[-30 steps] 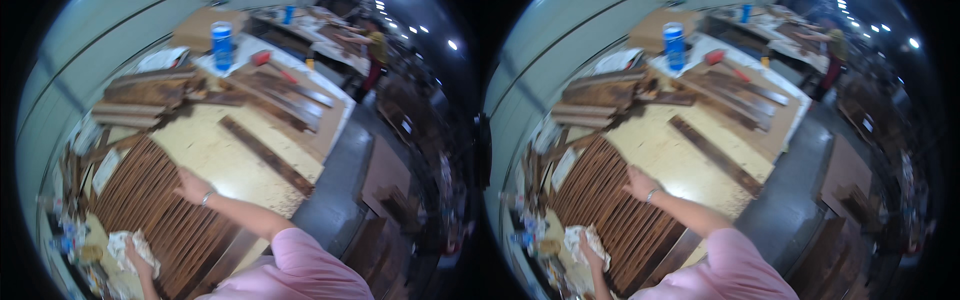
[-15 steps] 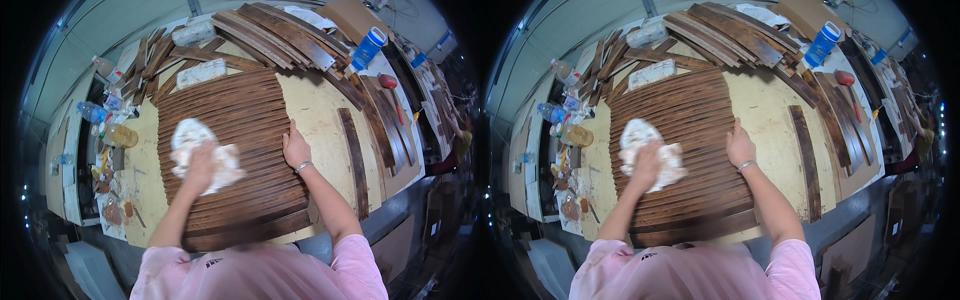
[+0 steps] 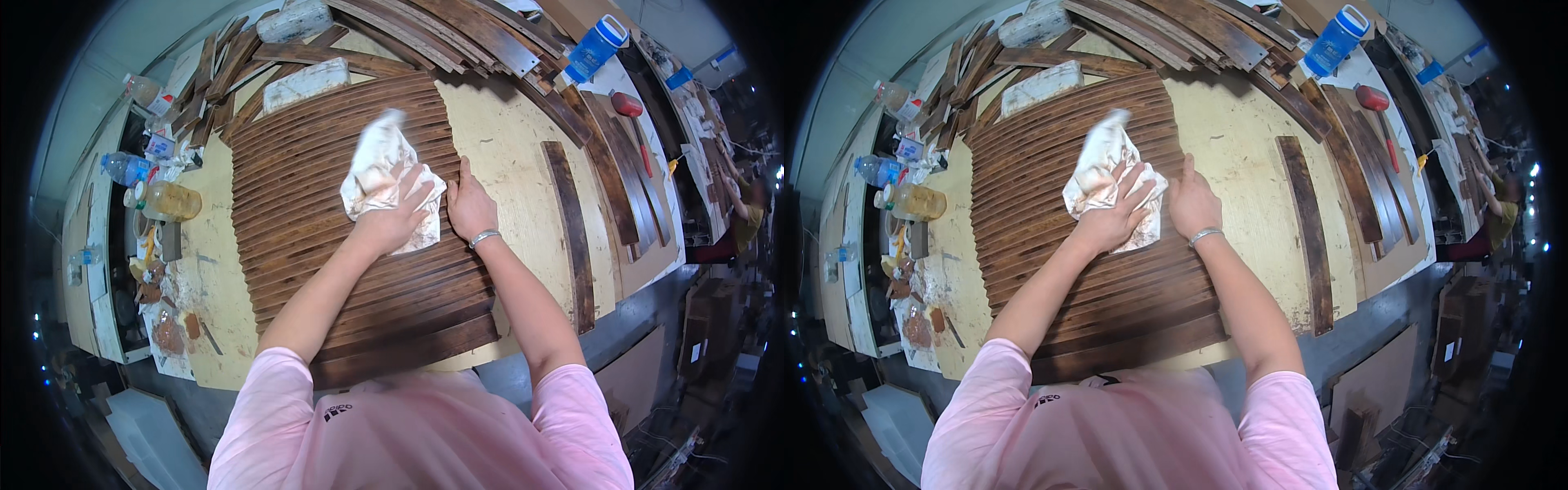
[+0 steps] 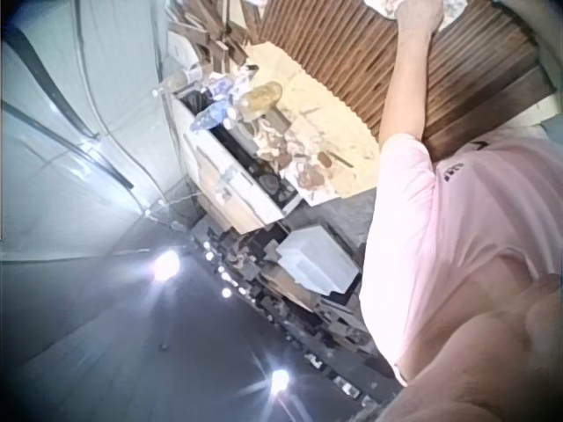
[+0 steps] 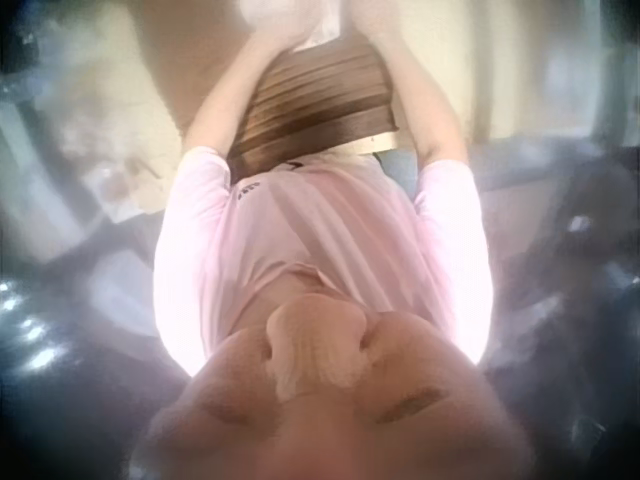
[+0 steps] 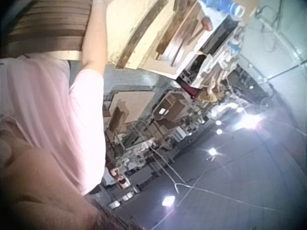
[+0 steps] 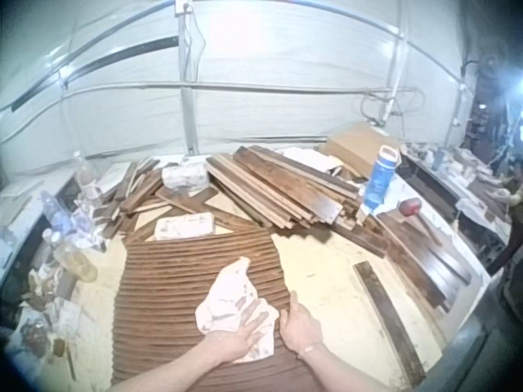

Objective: The person rubs a stack of wood slats with a cloth, then rubs a smaller block against the slats, and finally wipes the assembled slat panel with a cloth.

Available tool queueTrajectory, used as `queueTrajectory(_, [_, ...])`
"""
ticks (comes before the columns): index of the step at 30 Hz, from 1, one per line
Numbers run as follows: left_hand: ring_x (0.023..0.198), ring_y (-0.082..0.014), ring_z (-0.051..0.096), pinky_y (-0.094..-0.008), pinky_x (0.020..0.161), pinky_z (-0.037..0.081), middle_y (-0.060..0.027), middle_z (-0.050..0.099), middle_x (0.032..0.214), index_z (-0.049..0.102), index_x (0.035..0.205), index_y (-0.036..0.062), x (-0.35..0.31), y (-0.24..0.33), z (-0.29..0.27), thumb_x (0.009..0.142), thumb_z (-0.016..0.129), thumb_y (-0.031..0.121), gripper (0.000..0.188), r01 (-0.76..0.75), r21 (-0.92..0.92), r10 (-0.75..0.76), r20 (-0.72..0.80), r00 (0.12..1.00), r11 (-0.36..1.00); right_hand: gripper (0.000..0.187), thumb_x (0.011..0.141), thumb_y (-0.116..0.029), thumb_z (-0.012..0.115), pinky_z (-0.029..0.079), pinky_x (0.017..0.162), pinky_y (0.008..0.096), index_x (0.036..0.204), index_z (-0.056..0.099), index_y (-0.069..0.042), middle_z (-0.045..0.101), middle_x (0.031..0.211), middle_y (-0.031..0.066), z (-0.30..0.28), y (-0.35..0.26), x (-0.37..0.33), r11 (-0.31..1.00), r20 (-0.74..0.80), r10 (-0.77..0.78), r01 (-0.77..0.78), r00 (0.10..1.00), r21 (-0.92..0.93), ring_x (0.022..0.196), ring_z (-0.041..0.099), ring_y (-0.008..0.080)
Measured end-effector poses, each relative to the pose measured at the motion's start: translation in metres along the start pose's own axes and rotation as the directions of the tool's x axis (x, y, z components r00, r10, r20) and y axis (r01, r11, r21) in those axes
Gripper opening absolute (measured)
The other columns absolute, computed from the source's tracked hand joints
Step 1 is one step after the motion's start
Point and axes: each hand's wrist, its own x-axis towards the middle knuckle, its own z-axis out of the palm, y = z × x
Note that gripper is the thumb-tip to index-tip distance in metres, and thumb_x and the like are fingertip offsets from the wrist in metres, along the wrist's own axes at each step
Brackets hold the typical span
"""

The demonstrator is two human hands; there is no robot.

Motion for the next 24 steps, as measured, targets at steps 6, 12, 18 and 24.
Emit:
queueTrajectory(6, [0.151,-0.0319,0.017,-0.0414,0.123,0.019,-0.0048,0.028,0.162,0.051,0.145,0.0229,-0.156,-0.12,-0.014,0.099,0.042,0.012,0.048,0.354,-0.178,-0.36,0.002,0.933,0.918,0.06,0.099,-0.03,0.047,0.051,0.091,0.046,0.151,0.03,-0.005,0.062,0.121,0.0197,0.01,0.019,0.004,0.991,-0.242,-0.105,0.081,0.965,-0.11,0.109,0.061,0.0354])
queueTrajectory(12, [0.129,-0.0265,0.055,-0.0319,0.109,0.04,-0.02,0.058,0.138,0.058,0.132,-0.004,-0.281,-0.179,-0.053,0.093,0.051,-0.006,0.04,0.646,-0.383,-0.75,-0.385,0.538,0.66,0.034,0.085,-0.014,0.063,0.049,0.083,0.045,0.117,0.058,-0.003,0.063,0.103,0.016,-0.01,-0.001,-0.082,0.802,-0.444,-0.56,0.593,0.7,-0.075,0.093,0.06,0.0348])
queueTrajectory(18, [0.131,-0.0326,0.052,-0.0387,0.112,0.038,-0.0154,0.056,0.141,0.062,0.131,0.0024,-0.241,-0.121,-0.014,0.091,0.056,-0.001,0.04,0.531,-0.559,-0.75,-0.289,0.595,0.637,0.039,0.076,-0.007,0.063,0.047,0.092,0.0395,0.114,0.059,0.001,0.059,0.104,0.0125,0.026,0.029,-0.232,0.533,0.09,-0.845,0.817,0.527,0.217,0.1,0.057,0.0293])
queueTrajectory(24, [0.126,-0.0349,0.049,-0.0442,0.109,0.039,-0.0132,0.054,0.139,0.064,0.126,0.0051,-0.224,-0.1,-0.005,0.086,0.059,0.0,0.041,0.528,-0.048,-0.486,-0.468,0.738,0.848,0.057,0.072,-0.008,0.067,0.044,0.101,0.0399,0.126,0.054,0.006,0.055,0.122,0.0161,0.045,0.035,-0.251,0.598,0.124,-0.801,0.794,0.586,0.108,0.113,0.051,0.0307])
